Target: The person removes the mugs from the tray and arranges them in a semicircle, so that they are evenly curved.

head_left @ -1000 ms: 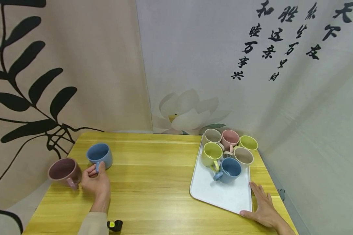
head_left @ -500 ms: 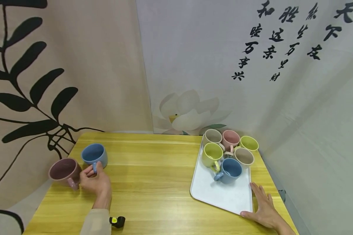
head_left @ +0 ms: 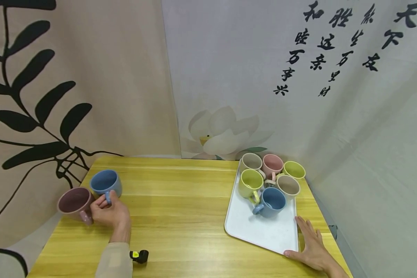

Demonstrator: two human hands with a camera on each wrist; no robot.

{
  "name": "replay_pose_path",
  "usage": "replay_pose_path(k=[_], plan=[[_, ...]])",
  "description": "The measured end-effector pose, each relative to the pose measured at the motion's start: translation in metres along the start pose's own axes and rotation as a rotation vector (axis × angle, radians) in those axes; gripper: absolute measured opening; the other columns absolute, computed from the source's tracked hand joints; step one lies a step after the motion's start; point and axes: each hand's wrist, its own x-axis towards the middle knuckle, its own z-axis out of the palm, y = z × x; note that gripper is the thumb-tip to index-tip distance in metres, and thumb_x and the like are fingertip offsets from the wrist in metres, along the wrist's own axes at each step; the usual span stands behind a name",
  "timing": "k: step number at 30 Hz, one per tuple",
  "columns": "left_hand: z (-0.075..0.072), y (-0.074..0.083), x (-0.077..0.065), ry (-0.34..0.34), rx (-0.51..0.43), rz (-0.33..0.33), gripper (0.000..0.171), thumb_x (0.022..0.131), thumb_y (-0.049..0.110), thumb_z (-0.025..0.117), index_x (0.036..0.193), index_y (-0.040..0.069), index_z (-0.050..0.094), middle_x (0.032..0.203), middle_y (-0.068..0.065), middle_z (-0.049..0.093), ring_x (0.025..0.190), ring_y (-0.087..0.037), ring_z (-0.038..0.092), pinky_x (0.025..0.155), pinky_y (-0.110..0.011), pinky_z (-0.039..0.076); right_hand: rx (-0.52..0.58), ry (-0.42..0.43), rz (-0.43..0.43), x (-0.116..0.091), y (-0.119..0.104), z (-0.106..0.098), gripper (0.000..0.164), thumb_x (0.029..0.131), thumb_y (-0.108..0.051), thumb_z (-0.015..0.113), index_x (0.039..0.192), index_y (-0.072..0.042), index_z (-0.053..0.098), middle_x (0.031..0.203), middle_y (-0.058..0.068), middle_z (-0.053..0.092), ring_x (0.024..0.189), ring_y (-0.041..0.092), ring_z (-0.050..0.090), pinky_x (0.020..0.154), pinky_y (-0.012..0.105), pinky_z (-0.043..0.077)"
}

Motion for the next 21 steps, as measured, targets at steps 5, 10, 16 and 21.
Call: replay_pose_path(k=[5, 10, 16, 21], plan=[[0.0019, 0.0008, 0.0023, 0.027, -0.020, -0.010, 0.023, 0.100, 0.020, 0.087, 0.099, 0.023, 0.064, 0.091, 0.011, 0.049, 0.086, -0.001, 0.053, 0.082, -0.020, 0.045, -0.006, -0.008, 0.008, 0.0012, 0.0003, -0.0001, 0.133, 0.082, -0.049, 0.097, 0.178, -0.002, 0.019, 0.180, 0.042, 0.017, 0.161, 0.077, 0.009, 0.122, 0.096, -0.001], [0.0045, 0.0003, 0.0039, 0.048, -0.017, -0.012, 0.022, 0.100, 0.021, 0.087, 0.102, 0.022, 0.065, 0.092, 0.012, 0.050, 0.088, -0.001, 0.054, 0.084, -0.020, 0.046, -0.012, -0.010, 0.009, 0.0016, 0.0008, -0.0003, 0.133, 0.082, -0.050, 0.098, 0.178, -0.002, 0.019, 0.180, 0.042, 0.018, 0.161, 0.077, 0.009, 0.121, 0.097, 0.001], [0.0069, -0.0011, 0.0050, 0.069, -0.020, -0.017, 0.023, 0.100, 0.020, 0.088, 0.100, 0.025, 0.065, 0.092, 0.013, 0.051, 0.092, 0.000, 0.055, 0.087, -0.019, 0.047, -0.007, -0.012, 0.016, 0.0016, 0.0015, 0.0004, 0.133, 0.082, -0.050, 0.097, 0.178, -0.002, 0.018, 0.180, 0.042, 0.017, 0.162, 0.076, 0.009, 0.121, 0.097, -0.001], [0.0094, -0.0007, 0.0054, 0.090, -0.035, -0.025, 0.024, 0.099, 0.019, 0.088, 0.099, 0.024, 0.065, 0.091, 0.013, 0.051, 0.092, 0.000, 0.055, 0.088, -0.020, 0.047, -0.010, -0.012, 0.020, 0.0014, 0.0011, 0.0008, 0.133, 0.082, -0.051, 0.097, 0.178, -0.002, 0.019, 0.180, 0.042, 0.017, 0.162, 0.076, 0.009, 0.121, 0.096, -0.001]])
